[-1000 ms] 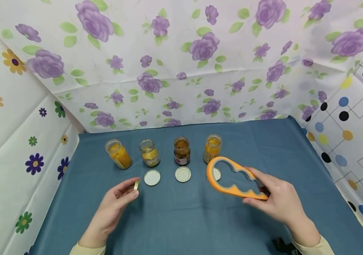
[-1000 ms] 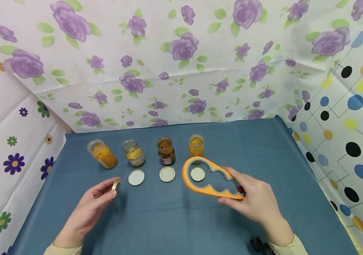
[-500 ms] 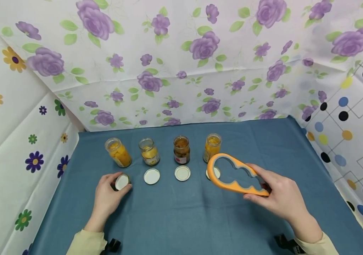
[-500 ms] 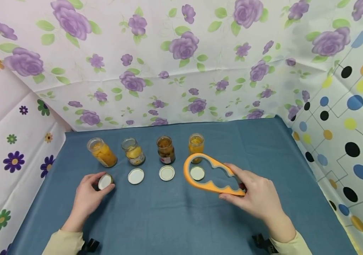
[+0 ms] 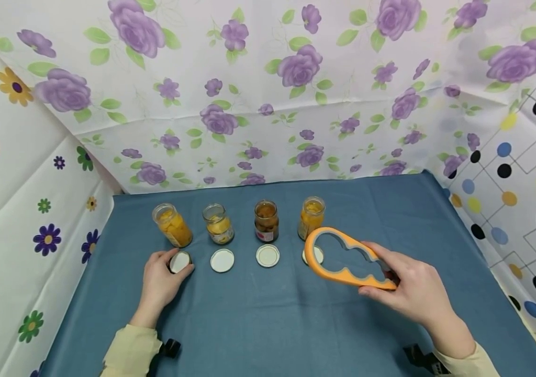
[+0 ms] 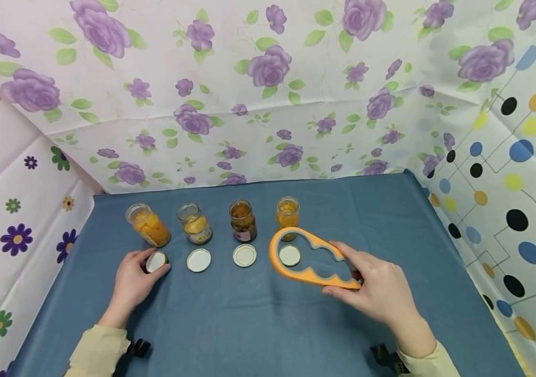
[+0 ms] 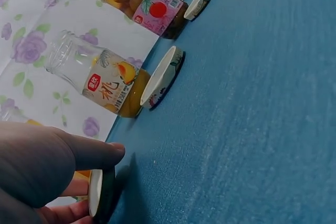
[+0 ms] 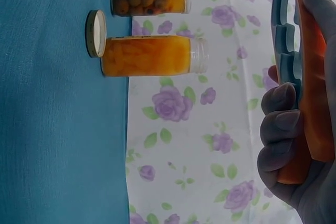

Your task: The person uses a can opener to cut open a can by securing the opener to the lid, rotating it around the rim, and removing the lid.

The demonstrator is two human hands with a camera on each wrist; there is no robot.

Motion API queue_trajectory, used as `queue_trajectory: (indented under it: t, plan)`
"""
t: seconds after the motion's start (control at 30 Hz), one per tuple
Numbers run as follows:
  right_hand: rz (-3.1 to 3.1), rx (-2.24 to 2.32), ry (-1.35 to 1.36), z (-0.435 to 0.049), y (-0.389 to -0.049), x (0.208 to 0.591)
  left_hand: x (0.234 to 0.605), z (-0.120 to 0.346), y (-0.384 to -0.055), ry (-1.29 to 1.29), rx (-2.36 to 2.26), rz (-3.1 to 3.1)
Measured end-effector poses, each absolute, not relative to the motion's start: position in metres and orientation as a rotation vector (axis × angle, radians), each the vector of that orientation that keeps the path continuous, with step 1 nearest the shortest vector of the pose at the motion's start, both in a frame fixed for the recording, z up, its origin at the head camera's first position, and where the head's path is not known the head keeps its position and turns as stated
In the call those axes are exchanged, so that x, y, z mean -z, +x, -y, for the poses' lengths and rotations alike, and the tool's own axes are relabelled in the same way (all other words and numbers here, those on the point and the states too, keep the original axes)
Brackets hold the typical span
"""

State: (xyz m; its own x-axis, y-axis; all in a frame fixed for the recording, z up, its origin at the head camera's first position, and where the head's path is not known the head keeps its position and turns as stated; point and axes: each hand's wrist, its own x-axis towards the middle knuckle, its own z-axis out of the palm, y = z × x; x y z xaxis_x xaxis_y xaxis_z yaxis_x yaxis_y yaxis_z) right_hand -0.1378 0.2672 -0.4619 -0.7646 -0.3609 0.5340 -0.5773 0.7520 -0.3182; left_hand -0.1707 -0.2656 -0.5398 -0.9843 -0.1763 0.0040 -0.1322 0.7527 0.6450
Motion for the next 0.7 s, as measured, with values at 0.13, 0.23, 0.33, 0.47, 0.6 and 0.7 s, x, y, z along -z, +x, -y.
queue_trajectory:
  t: [0.13,0.23,0.33,0.47,0.6,0.7]
  plan:
    - [2.502,-0.658,0.71,-0.2679,-0.1379,0.4612,0.5407,0.2619,-0.1744,0.261,1.015,2.9]
    - [2.5,-0.655,0.713,-0.2682,-0.1384,0.4606,0.5408,0.2583,-0.1761,0.279,0.996,2.914]
    - [2.502,-0.649,0.715,-0.2685,-0.1389,0.46,0.5409,0.2557,-0.1773,0.295,0.988,2.915]
    - [2.511,-0.639,0.707,-0.2685,-0.1398,0.4588,0.5413,0.2551,-0.1784,0.297,0.982,2.904]
    - [2.521,-0.63,0.697,-0.2678,-0.1408,0.4579,0.5408,0.2578,-0.1759,0.298,1.011,2.892]
    - [2.534,-0.627,0.687,-0.267,-0.1414,0.4578,0.5397,0.2614,-0.1734,0.295,1.055,2.892]
